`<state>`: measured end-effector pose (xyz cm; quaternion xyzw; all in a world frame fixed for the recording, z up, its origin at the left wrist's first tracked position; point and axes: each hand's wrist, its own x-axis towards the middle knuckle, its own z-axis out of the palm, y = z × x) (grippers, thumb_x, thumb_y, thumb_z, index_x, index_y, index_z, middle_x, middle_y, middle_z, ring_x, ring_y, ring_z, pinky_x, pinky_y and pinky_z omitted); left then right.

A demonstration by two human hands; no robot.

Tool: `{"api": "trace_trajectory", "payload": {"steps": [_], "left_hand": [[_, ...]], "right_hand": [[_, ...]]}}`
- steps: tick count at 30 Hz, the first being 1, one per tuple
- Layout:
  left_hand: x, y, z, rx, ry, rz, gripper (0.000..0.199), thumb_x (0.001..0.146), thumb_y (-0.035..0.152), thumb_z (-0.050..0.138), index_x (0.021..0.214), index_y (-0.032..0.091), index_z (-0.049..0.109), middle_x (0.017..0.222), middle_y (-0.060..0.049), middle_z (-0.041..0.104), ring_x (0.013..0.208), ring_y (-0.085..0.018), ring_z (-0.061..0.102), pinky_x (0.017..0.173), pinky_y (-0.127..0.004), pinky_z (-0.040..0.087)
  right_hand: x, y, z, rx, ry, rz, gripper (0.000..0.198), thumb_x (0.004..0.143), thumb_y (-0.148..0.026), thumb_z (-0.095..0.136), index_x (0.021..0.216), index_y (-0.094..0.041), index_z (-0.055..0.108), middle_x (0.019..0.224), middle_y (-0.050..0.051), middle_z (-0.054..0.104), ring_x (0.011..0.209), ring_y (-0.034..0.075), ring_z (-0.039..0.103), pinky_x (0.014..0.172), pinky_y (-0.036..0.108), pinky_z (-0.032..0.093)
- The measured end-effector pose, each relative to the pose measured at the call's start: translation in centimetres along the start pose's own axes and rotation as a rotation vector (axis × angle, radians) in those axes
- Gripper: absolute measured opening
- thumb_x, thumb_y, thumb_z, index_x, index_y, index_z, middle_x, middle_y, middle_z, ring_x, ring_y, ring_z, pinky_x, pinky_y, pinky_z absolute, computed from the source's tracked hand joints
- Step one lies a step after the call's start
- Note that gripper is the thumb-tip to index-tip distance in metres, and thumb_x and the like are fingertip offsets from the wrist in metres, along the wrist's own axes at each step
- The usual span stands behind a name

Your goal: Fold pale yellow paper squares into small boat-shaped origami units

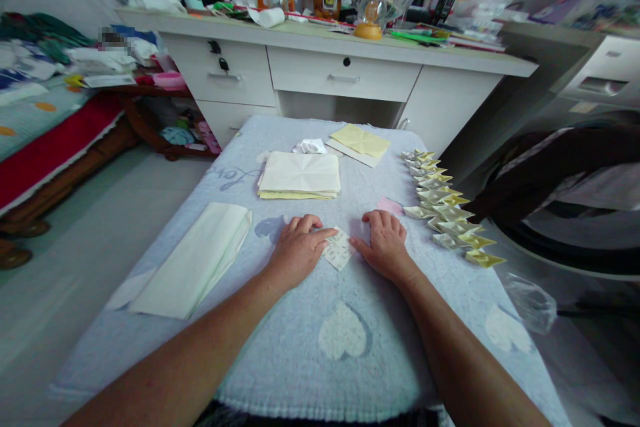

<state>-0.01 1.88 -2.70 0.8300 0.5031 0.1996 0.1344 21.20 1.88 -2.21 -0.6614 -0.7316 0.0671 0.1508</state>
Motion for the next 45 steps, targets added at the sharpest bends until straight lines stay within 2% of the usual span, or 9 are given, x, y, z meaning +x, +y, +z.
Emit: {"api": "trace_trajectory", "payload": {"steps": [5, 8, 11, 13, 18, 23, 33, 40, 45], "left_hand": [[0.0, -0.1, 0.1, -0.006, 0.0, 0.002, 0.036, 0.088, 0.02, 0.055, 0.119, 0.034, 0.065, 0.11, -0.004, 0.054, 0.099, -0.022, 0.045, 0.091, -0.039, 0.039], [0.1, -0.2, 0.1, -0.005, -0.001, 0.007, 0.036, 0.088, 0.02, 0.055, 0.119, 0.035, 0.065, 0.11, -0.004, 0.053, 0.099, -0.021, 0.045, 0.092, -0.038, 0.039], [0.1, -0.2, 0.1, 0.002, -0.002, 0.014, 0.036, 0.087, 0.02, 0.055, 0.119, 0.035, 0.064, 0.11, -0.004, 0.053, 0.098, -0.021, 0.045, 0.092, -0.038, 0.039], [0.1, -0.2, 0.1, 0.01, -0.001, 0.019, 0.035, 0.087, 0.021, 0.055, 0.119, 0.035, 0.065, 0.11, -0.004, 0.053, 0.099, -0.022, 0.045, 0.091, -0.038, 0.039], [0.1, 0.0, 0.1, 0.03, -0.006, -0.005, 0.035, 0.087, 0.022, 0.055, 0.12, 0.033, 0.062, 0.111, -0.004, 0.054, 0.102, -0.023, 0.045, 0.091, -0.037, 0.038], [-0.1, 0.5, -0.3, 0.133, 0.009, -0.148, 0.047, 0.086, 0.031, 0.057, 0.132, 0.035, 0.049, 0.119, -0.005, 0.054, 0.108, -0.026, 0.044, 0.091, -0.042, 0.034], [-0.3, -0.1, -1.5, 0.094, -0.082, -0.244, 0.046, 0.084, 0.029, 0.055, 0.128, 0.041, 0.054, 0.131, -0.006, 0.047, 0.118, -0.03, 0.04, 0.096, -0.049, 0.029], [0.6, -1.0, -1.7, -0.101, 0.051, -0.232, 0.027, 0.089, 0.026, 0.048, 0.106, 0.029, 0.068, 0.109, -0.003, 0.06, 0.106, -0.024, 0.047, 0.092, -0.041, 0.034], [0.9, -0.5, -1.0, -0.031, 0.062, -0.175, 0.018, 0.081, 0.038, 0.063, 0.093, 0.025, 0.068, 0.101, -0.004, 0.06, 0.101, -0.026, 0.047, 0.085, -0.039, 0.034]], "right_hand": [[0.4, 0.8, -0.8, 0.085, -0.044, 0.004, 0.04, 0.079, -0.036, 0.062, 0.114, -0.022, 0.05, 0.119, 0.01, 0.053, 0.108, 0.03, 0.045, 0.091, 0.045, 0.033], [0.4, 0.6, -1.2, 0.184, 0.041, 0.004, 0.029, 0.081, -0.028, 0.058, 0.108, -0.019, 0.053, 0.112, 0.01, 0.055, 0.105, 0.028, 0.046, 0.089, 0.041, 0.034], [0.2, -0.4, -1.4, 0.319, 0.121, -0.14, 0.016, 0.084, -0.021, 0.052, 0.1, -0.018, 0.055, 0.104, 0.008, 0.057, 0.1, 0.023, 0.048, 0.087, 0.035, 0.036], [0.1, -1.4, -1.2, 0.363, 0.061, -0.228, 0.011, 0.086, -0.018, 0.051, 0.095, -0.018, 0.056, 0.095, 0.006, 0.059, 0.092, 0.02, 0.051, 0.083, 0.032, 0.036], [0.0, -3.1, -0.2, 0.2, -0.093, -0.271, 0.007, 0.088, -0.024, 0.056, 0.089, -0.02, 0.061, 0.091, 0.004, 0.06, 0.088, 0.02, 0.05, 0.077, 0.031, 0.032], [0.1, -3.6, 0.3, 0.082, -0.094, -0.228, 0.01, 0.089, -0.031, 0.058, 0.09, -0.021, 0.06, 0.092, 0.003, 0.059, 0.087, 0.021, 0.047, 0.073, 0.032, 0.027], [-0.1, -3.7, 0.4, 0.037, -0.093, -0.222, 0.01, 0.089, -0.031, 0.058, 0.092, -0.022, 0.059, 0.094, 0.004, 0.059, 0.089, 0.022, 0.047, 0.073, 0.033, 0.027], [-0.1, -3.7, 0.4, 0.043, -0.082, -0.226, 0.009, 0.089, -0.031, 0.057, 0.091, -0.022, 0.058, 0.094, 0.004, 0.059, 0.089, 0.022, 0.047, 0.073, 0.033, 0.027], [0.1, -3.7, 0.4, 0.055, -0.085, -0.219, 0.012, 0.088, -0.033, 0.057, 0.091, -0.022, 0.058, 0.093, 0.004, 0.059, 0.089, 0.022, 0.047, 0.075, 0.033, 0.029]]}}
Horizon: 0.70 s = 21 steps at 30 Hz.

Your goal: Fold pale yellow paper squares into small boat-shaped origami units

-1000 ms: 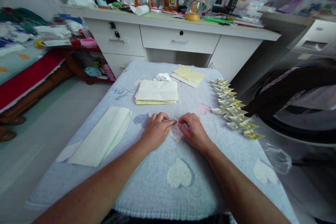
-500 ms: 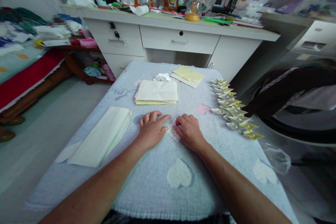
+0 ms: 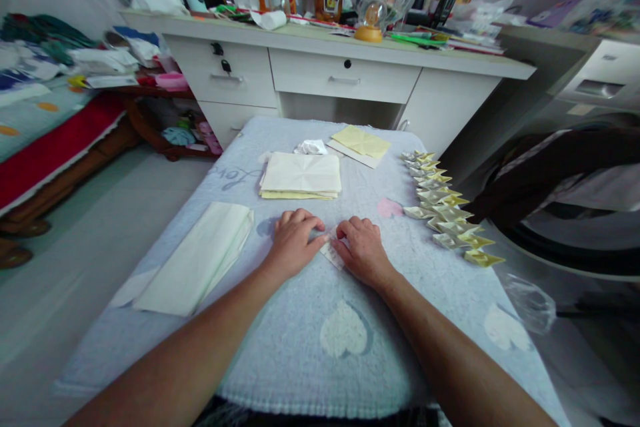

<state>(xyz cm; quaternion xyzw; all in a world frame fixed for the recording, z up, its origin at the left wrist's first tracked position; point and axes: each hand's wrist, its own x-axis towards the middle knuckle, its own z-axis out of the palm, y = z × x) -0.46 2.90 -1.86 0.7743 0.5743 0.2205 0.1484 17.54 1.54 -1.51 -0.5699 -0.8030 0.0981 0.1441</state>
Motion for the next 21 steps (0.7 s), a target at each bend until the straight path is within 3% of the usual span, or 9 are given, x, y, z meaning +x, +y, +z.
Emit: {"api": "trace_trajectory", "payload": {"steps": [3, 9, 16, 21], "left_hand": [[-0.1, 0.3, 0.2, 0.045, -0.006, 0.003, 0.02, 0.076, 0.037, 0.069, 0.091, 0.025, 0.066, 0.101, -0.004, 0.059, 0.101, -0.026, 0.047, 0.082, -0.038, 0.034], [0.0, 0.3, 0.3, -0.001, -0.036, 0.024, 0.02, 0.073, 0.036, 0.072, 0.089, 0.026, 0.066, 0.101, -0.003, 0.059, 0.1, -0.026, 0.048, 0.084, -0.039, 0.035], [0.1, 0.7, 0.4, -0.269, -0.045, 0.098, 0.011, 0.076, 0.018, 0.063, 0.084, 0.021, 0.057, 0.088, 0.0, 0.061, 0.089, -0.019, 0.053, 0.082, -0.033, 0.04], [-0.2, 1.1, -0.2, -0.472, -0.058, 0.093, 0.018, 0.077, 0.02, 0.061, 0.095, 0.021, 0.062, 0.081, 0.0, 0.059, 0.08, -0.015, 0.054, 0.074, -0.027, 0.042]], "right_hand": [[0.0, 0.3, 0.1, 0.027, 0.009, 0.016, 0.013, 0.087, -0.032, 0.059, 0.092, -0.02, 0.058, 0.094, 0.006, 0.059, 0.09, 0.023, 0.048, 0.076, 0.034, 0.032], [-0.3, 1.2, 0.4, 0.047, 0.115, 0.057, 0.038, 0.079, -0.039, 0.066, 0.109, -0.018, 0.056, 0.108, 0.011, 0.055, 0.099, 0.027, 0.046, 0.084, 0.04, 0.035], [-0.4, 1.1, -0.3, 0.166, 0.107, -0.024, 0.02, 0.081, -0.032, 0.063, 0.096, -0.02, 0.058, 0.105, 0.008, 0.056, 0.098, 0.025, 0.046, 0.084, 0.038, 0.035], [-0.6, 0.7, -1.3, 0.339, 0.101, -0.124, 0.006, 0.086, -0.025, 0.057, 0.086, -0.02, 0.056, 0.09, 0.004, 0.058, 0.091, 0.021, 0.048, 0.082, 0.034, 0.036]]}}
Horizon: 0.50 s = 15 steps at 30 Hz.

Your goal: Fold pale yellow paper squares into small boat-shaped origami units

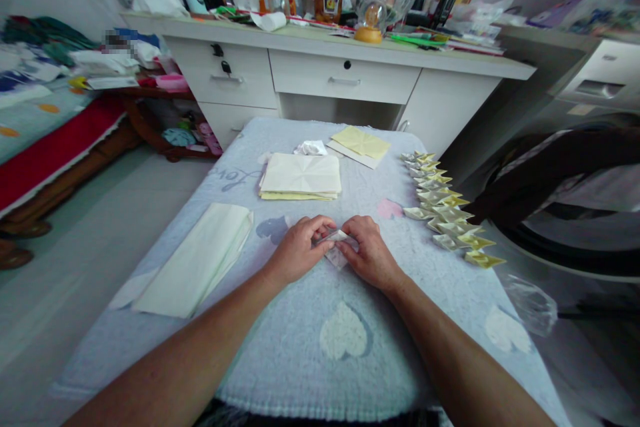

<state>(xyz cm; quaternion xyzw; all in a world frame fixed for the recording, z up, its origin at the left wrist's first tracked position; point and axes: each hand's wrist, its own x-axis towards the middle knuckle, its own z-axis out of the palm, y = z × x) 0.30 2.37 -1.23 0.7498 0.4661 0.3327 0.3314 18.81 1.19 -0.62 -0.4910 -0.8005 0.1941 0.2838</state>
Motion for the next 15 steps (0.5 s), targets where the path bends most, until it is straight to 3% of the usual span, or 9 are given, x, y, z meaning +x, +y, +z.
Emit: {"api": "trace_trajectory", "payload": {"steps": [4, 9, 15], "left_hand": [[-0.19, 0.41, -0.33, -0.218, 0.022, -0.095, 0.011, 0.079, 0.028, 0.061, 0.08, 0.017, 0.061, 0.066, 0.003, 0.053, 0.062, -0.011, 0.048, 0.059, -0.023, 0.037], [-0.07, 0.5, -0.26, -0.694, 0.015, -0.23, 0.019, 0.078, 0.029, 0.064, 0.089, 0.016, 0.056, 0.071, 0.001, 0.059, 0.062, -0.01, 0.054, 0.052, -0.02, 0.038], [-0.06, 0.86, 0.47, -0.808, -0.065, -0.287, 0.029, 0.075, 0.032, 0.069, 0.095, 0.014, 0.057, 0.084, -0.004, 0.065, 0.068, -0.013, 0.062, 0.051, -0.022, 0.044]], "right_hand": [[-0.04, -0.12, -0.15, 0.259, 0.085, 0.063, 0.011, 0.085, -0.029, 0.059, 0.089, -0.02, 0.055, 0.087, 0.002, 0.058, 0.087, 0.019, 0.051, 0.08, 0.032, 0.04], [0.16, 0.33, 0.23, 0.658, 0.174, 0.155, 0.03, 0.077, -0.037, 0.07, 0.096, -0.021, 0.052, 0.088, 0.001, 0.059, 0.081, 0.016, 0.053, 0.077, 0.029, 0.043], [0.17, 0.17, 0.83, 1.024, -0.005, 0.19, 0.025, 0.077, -0.035, 0.071, 0.088, -0.021, 0.055, 0.077, 0.0, 0.062, 0.068, 0.014, 0.056, 0.069, 0.03, 0.045]]}}
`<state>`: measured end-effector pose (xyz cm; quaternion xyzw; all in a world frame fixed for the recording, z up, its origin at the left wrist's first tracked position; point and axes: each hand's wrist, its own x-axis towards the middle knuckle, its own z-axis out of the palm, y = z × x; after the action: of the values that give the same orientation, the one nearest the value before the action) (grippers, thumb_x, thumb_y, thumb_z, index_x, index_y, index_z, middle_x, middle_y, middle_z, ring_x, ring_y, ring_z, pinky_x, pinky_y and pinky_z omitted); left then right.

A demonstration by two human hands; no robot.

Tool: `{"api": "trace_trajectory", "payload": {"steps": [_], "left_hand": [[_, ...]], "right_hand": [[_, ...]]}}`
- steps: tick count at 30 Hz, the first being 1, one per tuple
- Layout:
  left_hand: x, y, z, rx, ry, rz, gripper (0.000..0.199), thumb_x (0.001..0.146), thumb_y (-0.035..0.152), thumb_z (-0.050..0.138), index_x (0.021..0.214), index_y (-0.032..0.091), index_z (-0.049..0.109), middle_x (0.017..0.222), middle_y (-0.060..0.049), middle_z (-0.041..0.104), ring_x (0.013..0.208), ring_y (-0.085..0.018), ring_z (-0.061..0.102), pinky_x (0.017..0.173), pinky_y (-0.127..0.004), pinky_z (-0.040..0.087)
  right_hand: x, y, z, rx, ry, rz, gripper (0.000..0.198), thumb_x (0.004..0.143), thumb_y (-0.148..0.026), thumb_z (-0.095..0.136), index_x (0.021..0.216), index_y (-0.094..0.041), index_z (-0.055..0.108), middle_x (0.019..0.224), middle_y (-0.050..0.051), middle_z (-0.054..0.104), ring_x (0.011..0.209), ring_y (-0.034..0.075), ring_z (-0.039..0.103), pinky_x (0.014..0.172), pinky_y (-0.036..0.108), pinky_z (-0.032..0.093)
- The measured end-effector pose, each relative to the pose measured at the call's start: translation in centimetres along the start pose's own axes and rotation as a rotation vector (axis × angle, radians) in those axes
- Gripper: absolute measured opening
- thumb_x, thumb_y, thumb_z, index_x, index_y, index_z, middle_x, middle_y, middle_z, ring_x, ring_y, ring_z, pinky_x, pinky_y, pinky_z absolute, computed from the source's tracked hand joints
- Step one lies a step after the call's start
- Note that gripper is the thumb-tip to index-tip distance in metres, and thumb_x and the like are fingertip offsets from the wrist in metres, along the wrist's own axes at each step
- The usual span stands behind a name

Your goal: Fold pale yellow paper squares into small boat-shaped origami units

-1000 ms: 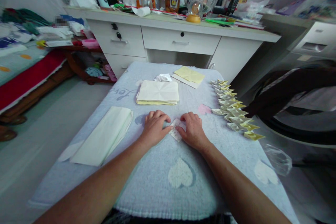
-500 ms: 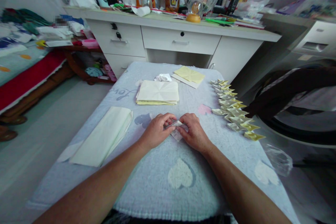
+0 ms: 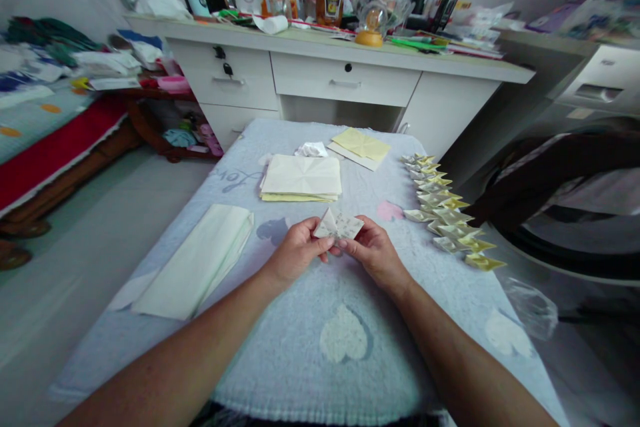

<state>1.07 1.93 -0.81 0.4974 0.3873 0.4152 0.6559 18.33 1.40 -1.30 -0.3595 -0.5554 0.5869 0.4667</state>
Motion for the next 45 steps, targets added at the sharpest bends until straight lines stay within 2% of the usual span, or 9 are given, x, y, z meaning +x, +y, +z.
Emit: {"api": "trace_trajectory", "payload": {"steps": [3, 7, 9, 12, 16, 23, 29, 37, 45], "left_hand": [[-0.1, -0.3, 0.2, 0.054, -0.031, -0.007, 0.027, 0.075, 0.033, 0.069, 0.09, 0.014, 0.057, 0.077, -0.001, 0.063, 0.059, -0.01, 0.058, 0.049, -0.02, 0.041], [-0.4, -0.2, 0.1, 0.22, 0.052, 0.062, 0.028, 0.075, 0.027, 0.069, 0.097, 0.017, 0.056, 0.067, 0.005, 0.057, 0.05, -0.006, 0.048, 0.048, -0.018, 0.036], [-0.6, 0.1, 0.1, 0.314, 0.099, 0.153, 0.03, 0.075, 0.024, 0.069, 0.102, 0.019, 0.057, 0.078, 0.002, 0.06, 0.056, -0.008, 0.053, 0.051, -0.019, 0.039], [-0.7, 0.3, 0.0, 0.478, 0.126, 0.371, 0.009, 0.077, 0.017, 0.064, 0.085, 0.018, 0.062, 0.097, -0.004, 0.061, 0.085, -0.015, 0.06, 0.068, -0.024, 0.047], [-0.5, 0.0, -0.3, 0.635, 0.104, 0.437, 0.014, 0.075, 0.006, 0.056, 0.078, 0.019, 0.059, 0.091, -0.003, 0.063, 0.095, -0.017, 0.06, 0.087, -0.03, 0.046], [-0.8, -0.3, -0.6, 0.877, 0.005, 0.401, 0.025, 0.069, -0.002, 0.049, 0.079, 0.02, 0.055, 0.095, -0.002, 0.059, 0.097, -0.018, 0.057, 0.086, -0.03, 0.044], [-1.2, 0.2, -0.7, 1.142, 0.005, 0.385, 0.017, 0.071, 0.004, 0.058, 0.074, 0.021, 0.061, 0.092, -0.003, 0.058, 0.095, -0.021, 0.052, 0.085, -0.035, 0.042], [-0.8, 0.3, -1.8, 1.139, -0.057, 0.292, 0.008, 0.08, 0.022, 0.065, 0.073, 0.02, 0.067, 0.079, -0.002, 0.061, 0.083, -0.02, 0.054, 0.077, -0.033, 0.041], [-0.6, 0.2, -2.3, 1.153, -0.011, 0.255, 0.016, 0.082, 0.029, 0.063, 0.069, 0.019, 0.064, 0.078, -0.002, 0.061, 0.085, -0.02, 0.055, 0.08, -0.034, 0.04]], "right_hand": [[-0.1, 0.0, 0.1, -0.073, 0.001, -0.035, 0.019, 0.081, -0.036, 0.067, 0.082, -0.02, 0.057, 0.073, -0.001, 0.059, 0.066, 0.013, 0.054, 0.067, 0.028, 0.044], [-0.3, -0.5, -0.1, -0.458, 0.144, -0.198, 0.013, 0.081, -0.029, 0.064, 0.074, -0.02, 0.059, 0.074, 0.0, 0.054, 0.07, 0.014, 0.052, 0.066, 0.027, 0.042], [-0.5, -0.7, -0.2, -0.684, 0.148, -0.284, 0.006, 0.082, -0.021, 0.059, 0.077, -0.02, 0.061, 0.077, 0.002, 0.055, 0.076, 0.016, 0.053, 0.069, 0.028, 0.041], [-0.5, -0.6, -0.3, -0.947, 0.087, -0.349, 0.016, 0.077, -0.01, 0.055, 0.086, -0.021, 0.064, 0.086, 0.004, 0.057, 0.086, 0.019, 0.052, 0.076, 0.03, 0.041], [-0.5, -0.2, -0.6, -1.113, 0.052, -0.331, 0.027, 0.07, -0.004, 0.053, 0.089, -0.021, 0.062, 0.091, 0.006, 0.057, 0.09, 0.021, 0.049, 0.079, 0.032, 0.038], [-0.4, -0.2, -0.6, -1.231, -0.057, -0.302, 0.027, 0.069, -0.001, 0.049, 0.084, -0.019, 0.061, 0.088, 0.005, 0.056, 0.087, 0.02, 0.046, 0.078, 0.032, 0.033], [-0.6, -0.5, -0.7, -1.225, -0.171, -0.227, 0.019, 0.071, -0.006, 0.053, 0.084, -0.019, 0.061, 0.09, 0.004, 0.056, 0.09, 0.02, 0.045, 0.079, 0.032, 0.032], [-0.5, -1.0, -1.8, -1.055, -0.152, -0.135, 0.002, 0.081, -0.019, 0.064, 0.082, -0.02, 0.065, 0.096, 0.004, 0.058, 0.093, 0.019, 0.048, 0.084, 0.034, 0.034], [-0.1, -0.7, -1.9, -1.064, -0.069, -0.045, 0.007, 0.083, -0.023, 0.067, 0.077, -0.018, 0.066, 0.095, 0.004, 0.06, 0.094, 0.019, 0.049, 0.086, 0.035, 0.035]]}}
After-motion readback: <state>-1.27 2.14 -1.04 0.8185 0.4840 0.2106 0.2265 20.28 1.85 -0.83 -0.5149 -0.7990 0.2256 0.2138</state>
